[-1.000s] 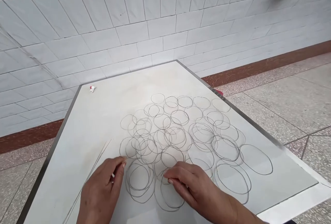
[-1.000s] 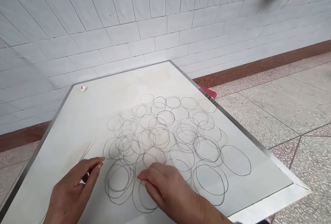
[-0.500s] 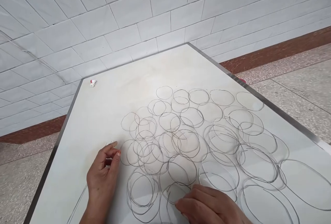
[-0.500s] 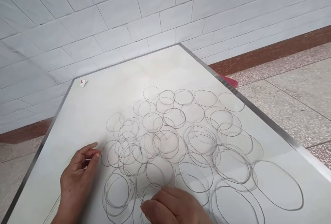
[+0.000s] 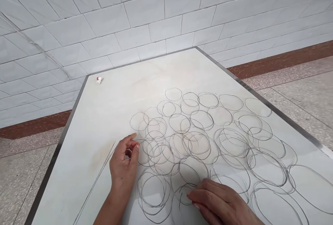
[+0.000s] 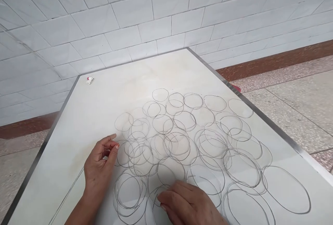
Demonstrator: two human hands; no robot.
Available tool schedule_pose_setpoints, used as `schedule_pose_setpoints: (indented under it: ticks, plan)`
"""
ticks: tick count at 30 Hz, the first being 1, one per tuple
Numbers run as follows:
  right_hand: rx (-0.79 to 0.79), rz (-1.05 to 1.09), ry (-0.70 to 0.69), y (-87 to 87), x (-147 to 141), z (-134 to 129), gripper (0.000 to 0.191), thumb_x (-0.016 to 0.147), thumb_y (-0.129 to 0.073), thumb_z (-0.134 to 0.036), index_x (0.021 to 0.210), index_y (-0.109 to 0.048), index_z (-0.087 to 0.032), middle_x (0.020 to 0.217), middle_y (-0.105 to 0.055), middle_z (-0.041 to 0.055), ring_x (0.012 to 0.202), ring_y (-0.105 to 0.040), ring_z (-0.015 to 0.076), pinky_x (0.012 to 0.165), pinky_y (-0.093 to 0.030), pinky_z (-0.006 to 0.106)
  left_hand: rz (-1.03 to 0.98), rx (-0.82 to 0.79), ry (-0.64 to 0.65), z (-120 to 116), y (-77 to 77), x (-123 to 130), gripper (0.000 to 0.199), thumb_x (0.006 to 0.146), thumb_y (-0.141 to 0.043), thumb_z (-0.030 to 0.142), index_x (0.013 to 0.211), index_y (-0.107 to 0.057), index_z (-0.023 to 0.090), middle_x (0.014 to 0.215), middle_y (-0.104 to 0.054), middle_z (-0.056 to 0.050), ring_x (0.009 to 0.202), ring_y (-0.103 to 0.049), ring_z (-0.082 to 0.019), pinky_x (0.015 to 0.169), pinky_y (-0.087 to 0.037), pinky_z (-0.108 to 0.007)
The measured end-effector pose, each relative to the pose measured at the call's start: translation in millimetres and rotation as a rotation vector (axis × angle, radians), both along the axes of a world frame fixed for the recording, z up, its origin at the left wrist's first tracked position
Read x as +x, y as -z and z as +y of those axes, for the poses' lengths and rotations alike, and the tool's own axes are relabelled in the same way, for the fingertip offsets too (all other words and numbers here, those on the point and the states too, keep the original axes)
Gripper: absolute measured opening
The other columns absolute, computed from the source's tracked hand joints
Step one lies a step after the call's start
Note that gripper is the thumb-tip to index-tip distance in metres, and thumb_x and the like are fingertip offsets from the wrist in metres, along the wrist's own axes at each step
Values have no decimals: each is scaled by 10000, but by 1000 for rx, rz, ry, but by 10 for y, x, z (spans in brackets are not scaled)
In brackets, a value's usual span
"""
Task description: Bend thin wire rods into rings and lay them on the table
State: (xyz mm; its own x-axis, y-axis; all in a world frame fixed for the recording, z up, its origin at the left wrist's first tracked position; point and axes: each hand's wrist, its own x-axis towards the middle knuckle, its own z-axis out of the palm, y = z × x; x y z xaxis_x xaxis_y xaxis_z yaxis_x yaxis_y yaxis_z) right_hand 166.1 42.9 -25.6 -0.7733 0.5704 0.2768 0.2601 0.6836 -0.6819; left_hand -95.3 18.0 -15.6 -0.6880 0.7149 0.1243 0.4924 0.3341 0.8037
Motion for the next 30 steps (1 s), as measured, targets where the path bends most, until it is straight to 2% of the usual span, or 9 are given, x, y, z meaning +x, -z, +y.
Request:
schedule_pose_setpoints:
  ticks: [3,5,10,13,17,19,22,25,30]
  plan:
    - [23,25,-4,59,-11,11,197,985,-463,-123,1100,-579,-232,794,-649,23,659,-629,152,571,-522,249,-51,52,8,52,-6,7,294,856,-596,335,1128,-689,273,902,-680,-15,726,-612,-175,615,-502,-298]
    - [-18,-7,-4,74,-5,-11,211,989,-469,-132,1132,-582,-238,839,-652,26,685,-635,142,591,-522,240,-97,71,16,79,-10,-11,306,853,-604,323,1145,-681,271,933,-674,-20,746,-616,-173,666,-520,-313]
    - [-128,-62,48,-85,-42,-21,177,1002,-472,-168,1068,-618,-241,868,-657,20,746,-638,126,636,-515,221,-173,74,14,124,31,-141,390,833,-639,320,1220,-635,269,1067,-659,-46,763,-618,-169,685,-534,-327]
    - [-87,-74,99,-262,-232,214,160,1004,-490,-222,1024,-649,-226,919,-679,42,809,-643,147,670,-513,252,-184,60,67,147,88,-223,434,840,-634,309,1270,-588,270,1112,-660,-47,820,-626,-179,694,-536,-324]
    - [-83,-182,283,-408,-731,731,142,965,-544,-264,885,-653,-223,903,-663,16,771,-612,140,676,-486,267,-148,33,140,160,143,-284,454,866,-592,268,1316,-536,247,1113,-678,-53,873,-637,-195,742,-534,-352]
    - [-62,-288,375,-410,-995,923,147,956,-545,-266,855,-640,-217,919,-651,10,727,-585,128,658,-463,268,-90,32,176,157,160,-297,454,874,-571,247,1325,-524,236,1095,-687,-57,886,-643,-207,768,-532,-378]
    - [-28,-462,450,-354,-1274,1044,169,963,-523,-289,860,-632,-211,961,-646,20,772,-588,136,646,-431,267,-4,42,231,145,189,-307,458,879,-552,234,1335,-512,231,1073,-694,-64,913,-646,-228,780,-535,-410]
    - [-5,-549,498,-282,-1395,1050,169,955,-548,-338,877,-629,-211,984,-635,36,866,-592,168,645,-414,274,37,44,270,136,226,-315,470,876,-554,224,1344,-506,233,1082,-696,-73,924,-649,-240,759,-540,-413]
    - [4,-589,539,-203,-1456,1044,196,933,-578,-377,855,-620,-203,953,-630,41,862,-584,182,654,-410,286,79,34,317,133,266,-325,473,883,-551,198,1353,-498,209,1091,-702,-81,915,-644,-230,737,-540,-390]
